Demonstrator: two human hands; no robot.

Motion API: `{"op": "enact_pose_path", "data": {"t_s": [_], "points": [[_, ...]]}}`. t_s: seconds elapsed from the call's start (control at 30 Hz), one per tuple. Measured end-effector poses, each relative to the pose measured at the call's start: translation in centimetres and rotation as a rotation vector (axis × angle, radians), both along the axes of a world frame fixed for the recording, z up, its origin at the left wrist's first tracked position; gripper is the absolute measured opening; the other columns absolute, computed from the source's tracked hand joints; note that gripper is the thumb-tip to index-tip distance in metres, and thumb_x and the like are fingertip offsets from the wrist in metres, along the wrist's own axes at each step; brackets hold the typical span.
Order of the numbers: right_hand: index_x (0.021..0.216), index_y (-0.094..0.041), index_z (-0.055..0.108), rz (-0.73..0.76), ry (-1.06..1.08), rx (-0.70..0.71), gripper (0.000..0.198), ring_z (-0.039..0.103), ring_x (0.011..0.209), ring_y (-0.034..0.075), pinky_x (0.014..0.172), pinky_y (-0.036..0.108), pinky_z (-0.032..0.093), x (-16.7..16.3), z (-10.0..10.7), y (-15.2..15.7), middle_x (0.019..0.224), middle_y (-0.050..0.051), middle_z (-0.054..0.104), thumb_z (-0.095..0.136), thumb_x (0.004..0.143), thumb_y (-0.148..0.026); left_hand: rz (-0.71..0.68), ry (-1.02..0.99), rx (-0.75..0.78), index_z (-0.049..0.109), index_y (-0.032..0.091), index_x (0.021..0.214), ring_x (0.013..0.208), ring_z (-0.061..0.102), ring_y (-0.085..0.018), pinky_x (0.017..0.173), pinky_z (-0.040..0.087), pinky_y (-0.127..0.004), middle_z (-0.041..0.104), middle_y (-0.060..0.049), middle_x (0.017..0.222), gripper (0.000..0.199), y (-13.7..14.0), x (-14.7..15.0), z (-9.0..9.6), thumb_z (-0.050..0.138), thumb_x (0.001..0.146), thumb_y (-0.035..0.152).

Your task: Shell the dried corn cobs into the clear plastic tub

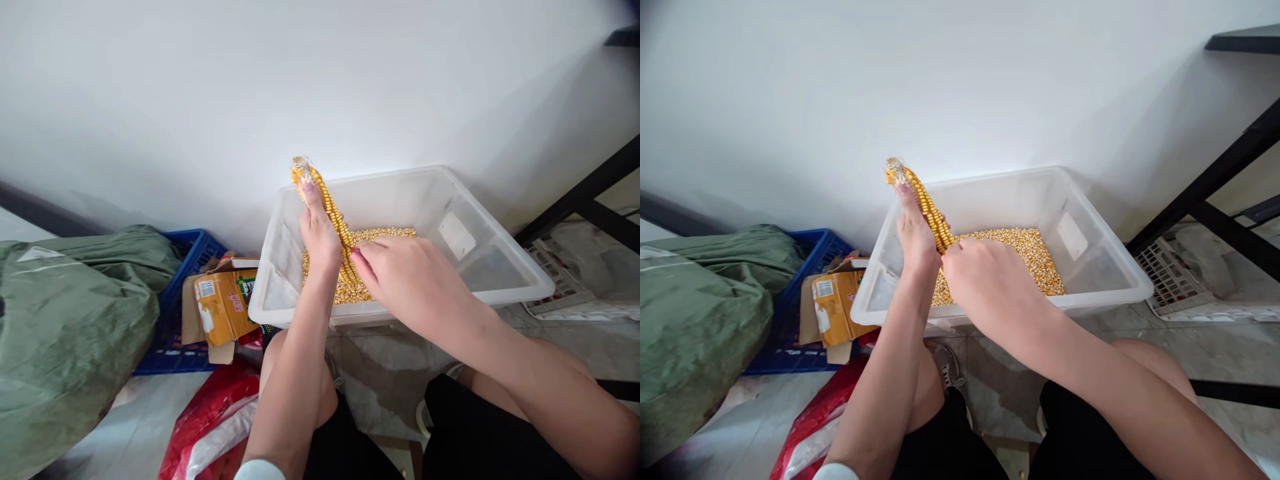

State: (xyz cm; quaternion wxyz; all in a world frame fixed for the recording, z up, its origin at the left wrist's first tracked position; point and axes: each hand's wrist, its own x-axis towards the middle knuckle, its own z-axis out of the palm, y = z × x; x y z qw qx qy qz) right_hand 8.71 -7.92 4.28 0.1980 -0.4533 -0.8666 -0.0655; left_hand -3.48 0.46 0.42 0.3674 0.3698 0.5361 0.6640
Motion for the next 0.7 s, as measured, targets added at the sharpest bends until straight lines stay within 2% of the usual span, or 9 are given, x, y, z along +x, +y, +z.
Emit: {"op": "enact_pose_path", "data": {"t_s": [0.27, 0.43, 0.57, 0.7], "points": [[0.057, -0.020, 0.040, 0.072, 0.258, -0.360, 0.042, 0.031, 0.050, 0.010, 0.053, 0.030, 0.021, 2.2, 1.2, 1.8, 0.052, -0.004, 0.037, 0.044, 0.098, -0.029, -0.003, -0.033, 0.063, 0.049, 0.023, 0.070, 0.069, 0.066, -0.023, 0.059, 0.053, -0.034, 0.050, -0.005, 0.061, 0.066, 0.2, -0.5, -0.2, 0.032, 0.079, 0.086], [0.057, -0.021, 0.044, 0.060, 0.332, -0.449, 0.045, 0.025, 0.049, 0.010, 0.052, 0.030, 0.018, 3.0, 0.5, 2.6, 0.051, -0.005, 0.029, 0.044, 0.099, -0.038, -0.065, -0.077, 0.029, 0.052, 0.022, 0.071, 0.073, 0.068, -0.023, 0.061, 0.054, -0.033, 0.051, -0.005, 0.061, 0.067, 0.5, -0.5, -0.8, 0.034, 0.078, 0.087], [0.062, -0.020, 0.056, 0.056, 0.335, -0.466, 0.043, 0.029, 0.049, 0.010, 0.052, 0.030, 0.021, 3.5, 0.3, 3.2, 0.051, -0.005, 0.036, 0.047, 0.097, -0.042, -0.100, -0.118, 0.041, 0.055, 0.021, 0.072, 0.074, 0.068, -0.024, 0.060, 0.054, -0.033, 0.052, -0.005, 0.062, 0.068, 0.9, -0.3, -1.3, 0.038, 0.076, 0.087], [0.078, -0.020, 0.072, 0.051, 0.366, -0.529, 0.036, 0.042, 0.052, 0.012, 0.053, 0.030, 0.028, 5.4, 1.5, 4.1, 0.057, -0.002, 0.052, 0.053, 0.093, -0.046, -0.092, -0.233, -0.020, 0.053, 0.021, 0.075, 0.069, 0.067, -0.021, 0.060, 0.054, -0.032, 0.052, -0.004, 0.063, 0.067, 1.1, -0.4, -1.0, 0.039, 0.077, 0.086]]}}
